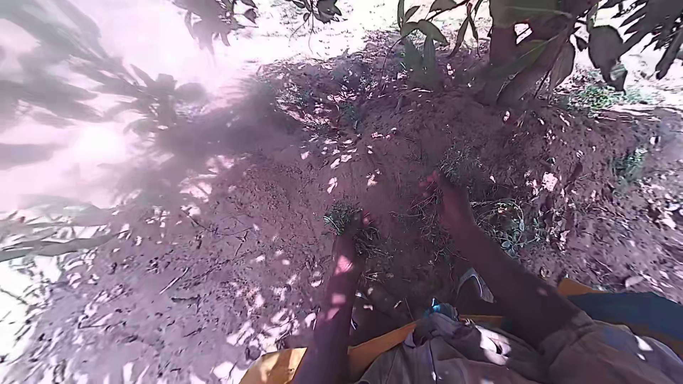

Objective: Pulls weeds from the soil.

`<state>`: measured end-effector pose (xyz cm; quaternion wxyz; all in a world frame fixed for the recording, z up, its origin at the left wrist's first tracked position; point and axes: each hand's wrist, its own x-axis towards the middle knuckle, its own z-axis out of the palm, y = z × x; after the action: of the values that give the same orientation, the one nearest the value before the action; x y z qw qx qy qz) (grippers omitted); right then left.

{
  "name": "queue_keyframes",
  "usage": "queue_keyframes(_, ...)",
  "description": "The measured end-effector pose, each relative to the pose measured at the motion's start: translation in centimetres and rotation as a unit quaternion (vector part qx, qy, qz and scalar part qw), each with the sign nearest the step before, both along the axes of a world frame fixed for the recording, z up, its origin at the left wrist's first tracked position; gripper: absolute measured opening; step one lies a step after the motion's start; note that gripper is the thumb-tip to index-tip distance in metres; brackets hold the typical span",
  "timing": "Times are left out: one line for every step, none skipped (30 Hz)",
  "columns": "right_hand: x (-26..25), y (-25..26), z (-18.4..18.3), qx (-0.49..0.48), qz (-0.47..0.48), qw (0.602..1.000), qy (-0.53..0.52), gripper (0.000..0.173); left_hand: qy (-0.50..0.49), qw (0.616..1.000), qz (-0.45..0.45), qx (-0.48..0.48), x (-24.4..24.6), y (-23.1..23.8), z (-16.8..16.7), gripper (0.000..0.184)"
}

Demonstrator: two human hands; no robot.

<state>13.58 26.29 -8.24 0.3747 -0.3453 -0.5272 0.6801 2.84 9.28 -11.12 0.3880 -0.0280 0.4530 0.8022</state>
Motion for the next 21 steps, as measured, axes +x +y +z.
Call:
queue_keyframes(-0.2, -0.4, 0.1, -0.005, 0.023, 1.000, -0.011, 0.022, 0.007, 1.000, -0.012, 0.000, -0.2, -0.3, -0.1, 0.034)
queue_keyframes(-0.4, -1.2, 0.2, -0.011, 0.054, 0.998, -0.033, 0.024, 0.016, 0.999, -0.030, 0.002, -0.3, -0.5, -0.2, 0.037)
queue_keyframes(-0.7, -2.1, 0.3, -0.016, 0.085, 0.995, -0.049, 0.024, 0.023, 0.998, -0.053, 0.005, -0.4, -0.8, -0.2, 0.039)
queue_keyframes(-1.0, -3.1, 0.2, -0.020, 0.123, 0.990, -0.059, 0.019, 0.028, 0.997, -0.076, 0.004, -0.3, -1.0, -0.2, 0.040)
queue_keyframes(-1.3, -4.1, 0.1, -0.023, 0.166, 0.983, -0.074, 0.016, 0.029, 0.995, -0.094, -0.002, -0.2, -1.2, -0.1, 0.041)
queue_keyframes(-1.6, -4.9, 0.0, -0.019, 0.204, 0.974, -0.095, 0.015, 0.026, 0.994, -0.106, -0.012, -0.1, -1.3, 0.0, 0.040)
queue_keyframes(-1.8, -5.5, -0.3, -0.004, 0.234, 0.964, -0.124, 0.011, 0.020, 0.993, -0.113, -0.029, -0.1, -1.4, 0.1, 0.038)
queue_keyframes(-1.9, -5.9, -0.4, 0.030, 0.266, 0.950, -0.164, 0.014, 0.015, 0.992, -0.114, -0.048, 0.0, -1.5, 0.3, 0.035)
queue_keyframes(-1.9, -6.1, -0.5, 0.084, 0.287, 0.930, -0.215, 0.020, 0.013, 0.992, -0.106, -0.065, 0.0, -1.6, 0.3, 0.033)
queue_keyframes(-2.0, -6.2, -0.5, 0.147, 0.302, 0.902, -0.270, 0.028, 0.008, 0.992, -0.098, -0.079, 0.1, -1.6, 0.4, 0.031)
queue_keyframes(-1.9, -6.3, -0.5, 0.208, 0.315, 0.870, -0.317, 0.033, 0.004, 0.991, -0.098, -0.086, 0.2, -1.7, 0.5, 0.029)
queue_keyframes(-1.6, -6.5, -1.0, 0.258, 0.322, 0.844, -0.341, 0.035, 0.009, 0.990, -0.108, -0.090, 0.4, -1.7, 0.6, 0.027)
queue_keyframes(-1.2, -6.7, -1.9, 0.296, 0.326, 0.826, -0.350, 0.033, 0.024, 0.988, -0.127, -0.088, 0.5, -1.8, 0.4, 0.026)
queue_keyframes(-0.6, -7.0, -2.6, 0.321, 0.332, 0.818, -0.344, 0.033, 0.048, 0.984, -0.146, -0.094, 0.6, -1.9, 0.1, 0.023)
queue_keyframes(-0.2, -7.3, -3.0, 0.339, 0.343, 0.810, -0.334, 0.033, 0.078, 0.978, -0.160, -0.110, 0.6, -2.0, -0.4, 0.019)
queue_keyframes(0.2, -7.4, -3.6, 0.362, 0.356, 0.807, -0.303, 0.032, 0.096, 0.975, -0.150, -0.136, 0.8, -1.8, -0.5, 0.016)
queue_keyframes(0.4, -7.2, -4.7, 0.388, 0.365, 0.805, -0.262, 0.032, 0.102, 0.974, -0.121, -0.162, 1.1, -1.6, -0.7, 0.013)
queue_keyframes(0.1, -6.6, -5.1, 0.399, 0.382, 0.796, -0.249, 0.034, 0.109, 0.975, -0.084, -0.175, 1.2, -1.4, -0.9, 0.013)
queue_keyframes(-0.3, -5.7, -4.7, 0.377, 0.414, 0.785, -0.266, 0.038, 0.119, 0.977, -0.048, -0.169, 0.9, -1.3, -1.5, 0.015)
queue_keyframes(-0.9, -4.7, -3.4, 0.343, 0.428, 0.783, -0.291, 0.039, 0.124, 0.982, -0.013, -0.144, 0.3, -1.4, -2.4, 0.018)
queue_keyframes(-1.2, -3.4, -2.4, 0.310, 0.418, 0.796, -0.310, 0.036, 0.123, 0.987, 0.015, -0.105, -0.5, -1.6, -3.0, 0.024)
